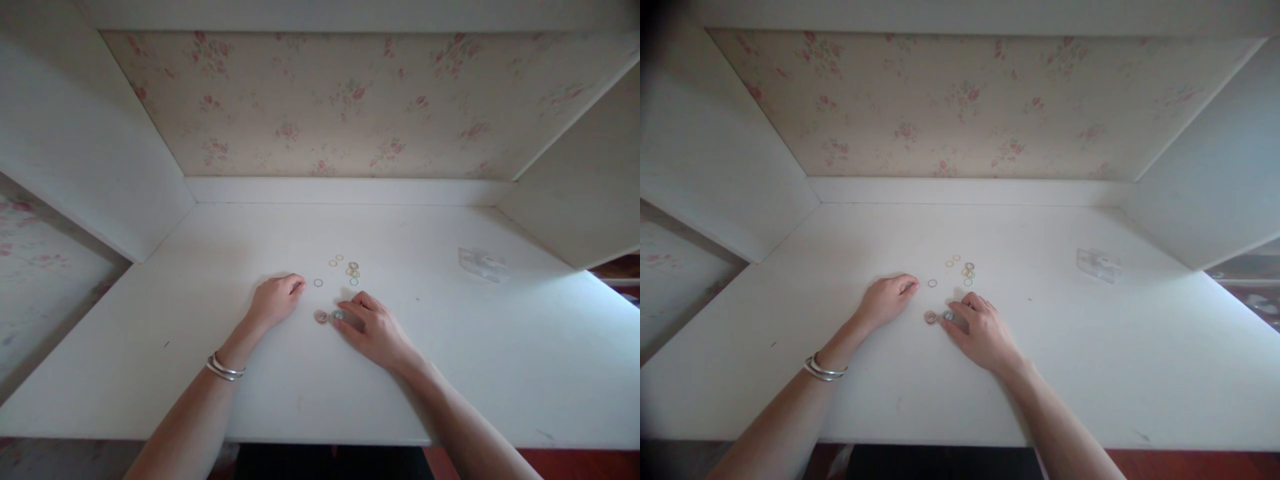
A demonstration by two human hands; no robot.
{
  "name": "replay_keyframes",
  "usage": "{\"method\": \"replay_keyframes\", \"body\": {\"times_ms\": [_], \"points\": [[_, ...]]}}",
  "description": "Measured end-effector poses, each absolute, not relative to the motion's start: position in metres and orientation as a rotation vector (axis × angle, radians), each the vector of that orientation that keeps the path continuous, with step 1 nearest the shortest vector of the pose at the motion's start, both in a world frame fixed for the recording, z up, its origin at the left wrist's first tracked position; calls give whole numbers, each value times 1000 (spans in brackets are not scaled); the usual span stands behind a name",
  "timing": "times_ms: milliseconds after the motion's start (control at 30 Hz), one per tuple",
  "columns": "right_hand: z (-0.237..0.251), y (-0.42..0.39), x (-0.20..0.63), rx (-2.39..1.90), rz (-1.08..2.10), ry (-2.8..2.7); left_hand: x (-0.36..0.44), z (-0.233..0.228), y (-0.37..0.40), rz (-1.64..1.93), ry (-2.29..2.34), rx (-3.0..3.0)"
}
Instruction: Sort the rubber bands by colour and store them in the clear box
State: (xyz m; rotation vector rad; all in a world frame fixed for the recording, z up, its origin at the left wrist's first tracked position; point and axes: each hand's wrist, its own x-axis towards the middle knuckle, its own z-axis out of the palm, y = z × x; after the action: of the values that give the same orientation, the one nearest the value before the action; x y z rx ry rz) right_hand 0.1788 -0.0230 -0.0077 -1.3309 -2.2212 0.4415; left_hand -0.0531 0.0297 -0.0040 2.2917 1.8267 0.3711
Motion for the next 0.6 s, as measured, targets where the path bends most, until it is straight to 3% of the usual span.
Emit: {"method": "replay_keyframes", "body": {"times_ms": [600], "points": [[-9, -23, 179, -1304, 416, -2239, -51, -1, 28, 343, 1859, 2274]]}}
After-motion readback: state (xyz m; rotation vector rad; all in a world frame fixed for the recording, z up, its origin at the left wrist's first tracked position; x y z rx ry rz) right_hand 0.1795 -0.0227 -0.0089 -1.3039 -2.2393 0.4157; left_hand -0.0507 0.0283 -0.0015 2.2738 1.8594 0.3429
